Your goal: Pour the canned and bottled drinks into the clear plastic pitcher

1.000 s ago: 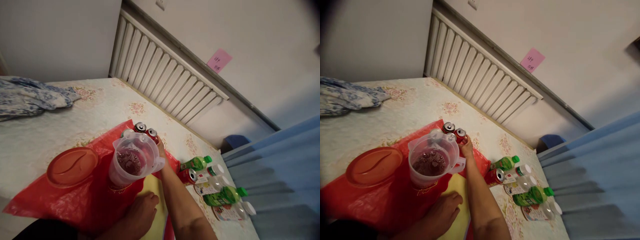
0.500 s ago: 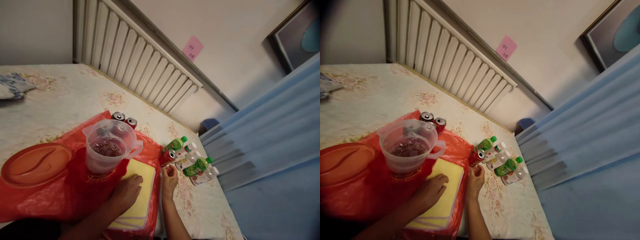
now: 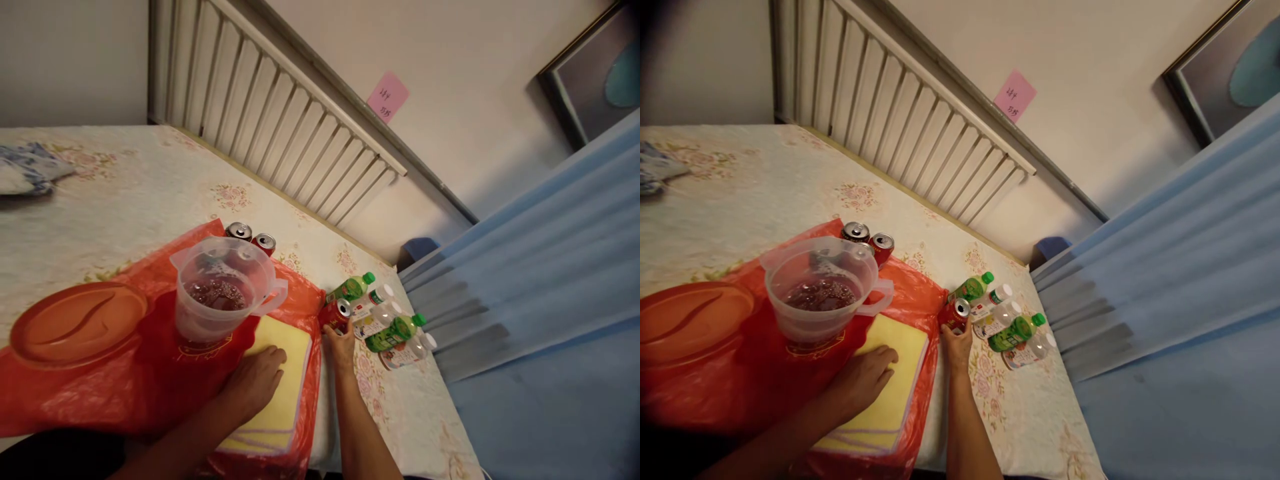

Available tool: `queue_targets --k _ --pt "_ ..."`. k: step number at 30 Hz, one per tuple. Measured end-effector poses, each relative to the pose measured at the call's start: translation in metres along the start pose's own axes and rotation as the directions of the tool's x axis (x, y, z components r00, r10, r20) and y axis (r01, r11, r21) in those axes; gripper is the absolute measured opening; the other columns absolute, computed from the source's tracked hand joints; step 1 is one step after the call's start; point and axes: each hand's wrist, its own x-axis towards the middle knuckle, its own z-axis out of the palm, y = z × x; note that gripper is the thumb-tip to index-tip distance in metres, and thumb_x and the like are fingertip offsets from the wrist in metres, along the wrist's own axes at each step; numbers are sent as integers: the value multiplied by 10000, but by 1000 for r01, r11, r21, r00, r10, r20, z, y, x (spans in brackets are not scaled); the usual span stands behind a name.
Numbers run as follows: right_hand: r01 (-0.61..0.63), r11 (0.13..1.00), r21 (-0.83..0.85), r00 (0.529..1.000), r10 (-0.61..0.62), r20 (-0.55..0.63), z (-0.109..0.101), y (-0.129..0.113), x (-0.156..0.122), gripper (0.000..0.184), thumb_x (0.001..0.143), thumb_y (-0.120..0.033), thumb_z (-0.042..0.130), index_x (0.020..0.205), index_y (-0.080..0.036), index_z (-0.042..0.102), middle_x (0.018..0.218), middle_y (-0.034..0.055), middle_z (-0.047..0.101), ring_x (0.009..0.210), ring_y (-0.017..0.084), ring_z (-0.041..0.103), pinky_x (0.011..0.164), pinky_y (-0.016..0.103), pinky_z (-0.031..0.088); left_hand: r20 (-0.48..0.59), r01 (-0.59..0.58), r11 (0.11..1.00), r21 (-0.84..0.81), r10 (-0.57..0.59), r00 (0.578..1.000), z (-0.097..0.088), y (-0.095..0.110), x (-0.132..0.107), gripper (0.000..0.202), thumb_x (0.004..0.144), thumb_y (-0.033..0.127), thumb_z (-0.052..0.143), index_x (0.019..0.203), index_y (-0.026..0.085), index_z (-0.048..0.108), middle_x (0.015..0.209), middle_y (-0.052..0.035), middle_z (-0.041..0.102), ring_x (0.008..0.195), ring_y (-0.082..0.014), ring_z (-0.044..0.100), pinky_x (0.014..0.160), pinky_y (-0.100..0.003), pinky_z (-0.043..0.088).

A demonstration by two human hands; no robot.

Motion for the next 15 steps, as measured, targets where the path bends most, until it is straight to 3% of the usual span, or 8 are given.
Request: queue_targets --k 8,15 --pt "-4 999 -42 1000 4 -2 4 -2 0 454 511 -335 806 903 -160 657 793 44 738 693 205 651 667 310 520 -6 0 1000 9 0 1000 2 -1 1 271 902 156 440 1096 197 625 1114 -86 686 1006 -249 656 879 -365 477" --pt "40 999 -17 997 -41 -61 0 -13 -12 576 540 -340 779 1067 -140 662 979 93 751 838 237 698 760 338 562 0 -7 1000 0 7 1000 4 -2 1 284 893 151 429 1095 189 624 1115 -92 682 1004 -259 654 888 -382 487"
